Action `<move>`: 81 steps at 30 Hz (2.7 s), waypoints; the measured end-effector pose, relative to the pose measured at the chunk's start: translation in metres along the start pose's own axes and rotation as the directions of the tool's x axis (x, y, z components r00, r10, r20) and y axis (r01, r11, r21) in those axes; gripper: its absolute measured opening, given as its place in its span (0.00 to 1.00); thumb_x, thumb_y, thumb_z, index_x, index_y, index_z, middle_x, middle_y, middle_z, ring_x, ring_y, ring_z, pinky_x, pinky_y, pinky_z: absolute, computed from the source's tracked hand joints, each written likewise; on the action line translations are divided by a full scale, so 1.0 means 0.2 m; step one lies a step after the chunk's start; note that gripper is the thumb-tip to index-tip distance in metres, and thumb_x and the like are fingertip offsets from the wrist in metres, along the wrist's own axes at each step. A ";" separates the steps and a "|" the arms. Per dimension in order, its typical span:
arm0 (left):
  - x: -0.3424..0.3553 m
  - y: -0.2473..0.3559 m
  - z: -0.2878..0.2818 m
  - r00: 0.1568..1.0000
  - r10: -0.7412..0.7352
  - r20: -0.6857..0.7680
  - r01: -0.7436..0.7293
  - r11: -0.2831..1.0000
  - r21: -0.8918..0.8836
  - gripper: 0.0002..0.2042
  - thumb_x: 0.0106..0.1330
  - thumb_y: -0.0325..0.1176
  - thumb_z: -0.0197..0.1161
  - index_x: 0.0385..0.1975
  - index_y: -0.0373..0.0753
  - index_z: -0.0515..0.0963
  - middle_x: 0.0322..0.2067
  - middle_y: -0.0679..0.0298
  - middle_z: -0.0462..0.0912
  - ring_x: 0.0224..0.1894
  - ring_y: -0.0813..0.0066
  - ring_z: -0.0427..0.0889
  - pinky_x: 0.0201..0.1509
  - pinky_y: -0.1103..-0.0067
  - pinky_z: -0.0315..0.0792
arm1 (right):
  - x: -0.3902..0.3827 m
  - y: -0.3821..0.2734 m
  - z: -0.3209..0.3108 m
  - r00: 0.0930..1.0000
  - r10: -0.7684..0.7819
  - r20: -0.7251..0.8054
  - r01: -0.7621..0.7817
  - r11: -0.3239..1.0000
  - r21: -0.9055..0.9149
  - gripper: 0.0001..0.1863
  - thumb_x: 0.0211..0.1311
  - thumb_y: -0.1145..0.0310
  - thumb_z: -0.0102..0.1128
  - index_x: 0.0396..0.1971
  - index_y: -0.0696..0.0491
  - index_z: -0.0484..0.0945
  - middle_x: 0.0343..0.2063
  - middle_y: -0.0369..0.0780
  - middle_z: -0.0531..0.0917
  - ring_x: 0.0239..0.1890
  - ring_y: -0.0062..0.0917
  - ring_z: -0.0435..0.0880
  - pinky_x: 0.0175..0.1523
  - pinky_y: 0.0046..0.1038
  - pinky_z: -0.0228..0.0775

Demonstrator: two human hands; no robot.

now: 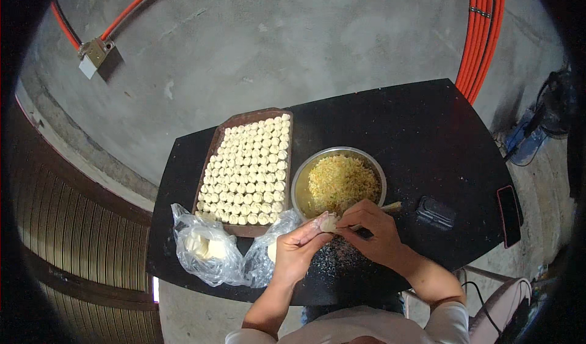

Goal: Manually filling and shaping small round pastries or dumplings from dough circles and a bowl of filling.

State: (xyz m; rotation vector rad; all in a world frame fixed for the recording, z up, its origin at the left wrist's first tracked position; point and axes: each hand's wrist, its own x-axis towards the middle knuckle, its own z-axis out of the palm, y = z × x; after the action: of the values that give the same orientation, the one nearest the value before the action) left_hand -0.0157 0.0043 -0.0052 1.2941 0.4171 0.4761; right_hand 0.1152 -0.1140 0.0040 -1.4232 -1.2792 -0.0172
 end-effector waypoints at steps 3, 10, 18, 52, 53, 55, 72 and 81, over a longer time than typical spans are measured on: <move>0.00 0.01 0.01 1.000 0.011 -0.010 -0.010 0.998 0.060 0.17 0.57 0.16 0.58 0.48 0.29 0.73 0.46 0.57 0.77 0.47 0.75 0.76 0.53 0.81 0.70 | 0.00 -0.02 0.01 1.000 0.015 -0.015 -0.015 1.000 -0.001 0.11 0.43 0.78 0.65 0.28 0.55 0.75 0.29 0.39 0.76 0.34 0.31 0.77 0.40 0.31 0.70; -0.02 0.04 0.04 0.999 0.019 -0.025 -0.016 0.994 0.105 0.16 0.59 0.18 0.56 0.48 0.29 0.72 0.44 0.56 0.78 0.45 0.75 0.77 0.49 0.82 0.73 | 0.00 -0.01 0.01 0.998 -0.034 -0.052 0.031 0.998 -0.048 0.13 0.41 0.81 0.66 0.29 0.54 0.77 0.30 0.38 0.77 0.33 0.28 0.78 0.37 0.26 0.71; -0.01 -0.01 -0.01 0.997 -0.079 -0.006 0.078 0.994 -0.073 0.13 0.62 0.19 0.52 0.47 0.28 0.72 0.42 0.55 0.78 0.42 0.73 0.79 0.47 0.79 0.75 | 0.00 -0.01 0.01 0.954 -0.295 0.053 0.298 0.915 -0.272 0.14 0.40 0.81 0.64 0.31 0.54 0.78 0.30 0.37 0.76 0.33 0.29 0.76 0.39 0.29 0.70; -0.03 0.06 0.05 0.993 0.003 0.120 0.015 0.988 -0.152 0.11 0.60 0.18 0.54 0.43 0.30 0.70 0.41 0.59 0.79 0.45 0.75 0.77 0.50 0.82 0.69 | -0.01 0.05 0.01 0.980 -0.162 0.119 0.176 0.977 -0.122 0.21 0.41 0.70 0.67 0.40 0.51 0.73 0.40 0.39 0.74 0.44 0.34 0.73 0.51 0.37 0.64; -0.03 0.06 0.04 0.993 0.003 0.119 0.016 0.988 -0.153 0.11 0.60 0.18 0.54 0.43 0.30 0.70 0.41 0.59 0.79 0.45 0.75 0.77 0.50 0.82 0.69 | -0.01 0.05 0.01 0.977 -0.175 0.119 0.192 0.971 -0.143 0.22 0.40 0.71 0.68 0.40 0.51 0.74 0.39 0.39 0.74 0.43 0.33 0.73 0.50 0.34 0.64; -0.02 0.05 0.04 0.993 0.017 0.113 -0.008 0.997 -0.076 0.11 0.60 0.17 0.54 0.43 0.30 0.70 0.41 0.59 0.79 0.45 0.76 0.77 0.50 0.82 0.70 | -0.01 0.05 0.01 0.975 -0.188 0.122 0.207 0.964 -0.165 0.23 0.39 0.73 0.69 0.40 0.50 0.74 0.39 0.38 0.74 0.43 0.32 0.73 0.49 0.32 0.63; -0.02 0.05 0.03 0.982 -0.101 0.159 0.127 0.978 -0.168 0.11 0.61 0.19 0.54 0.44 0.30 0.72 0.40 0.60 0.79 0.42 0.77 0.78 0.48 0.83 0.72 | -0.01 0.05 0.02 0.986 -0.117 0.119 0.121 0.992 -0.032 0.21 0.39 0.72 0.70 0.39 0.51 0.77 0.42 0.39 0.73 0.46 0.32 0.72 0.52 0.33 0.62; -0.01 0.05 0.05 0.976 -0.125 0.180 0.174 0.940 -0.294 0.11 0.61 0.18 0.52 0.44 0.31 0.72 0.42 0.59 0.78 0.45 0.76 0.76 0.49 0.81 0.71 | -0.05 0.05 0.06 1.000 -0.020 0.019 0.019 1.000 0.015 0.22 0.39 0.73 0.69 0.40 0.52 0.74 0.41 0.41 0.73 0.45 0.32 0.72 0.51 0.31 0.64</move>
State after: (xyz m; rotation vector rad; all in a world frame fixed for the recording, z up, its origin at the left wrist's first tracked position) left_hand -0.0138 -0.0029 0.0068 0.9796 0.2908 0.2922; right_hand 0.1099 -0.1088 -0.0137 -1.4017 -1.3068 -0.0071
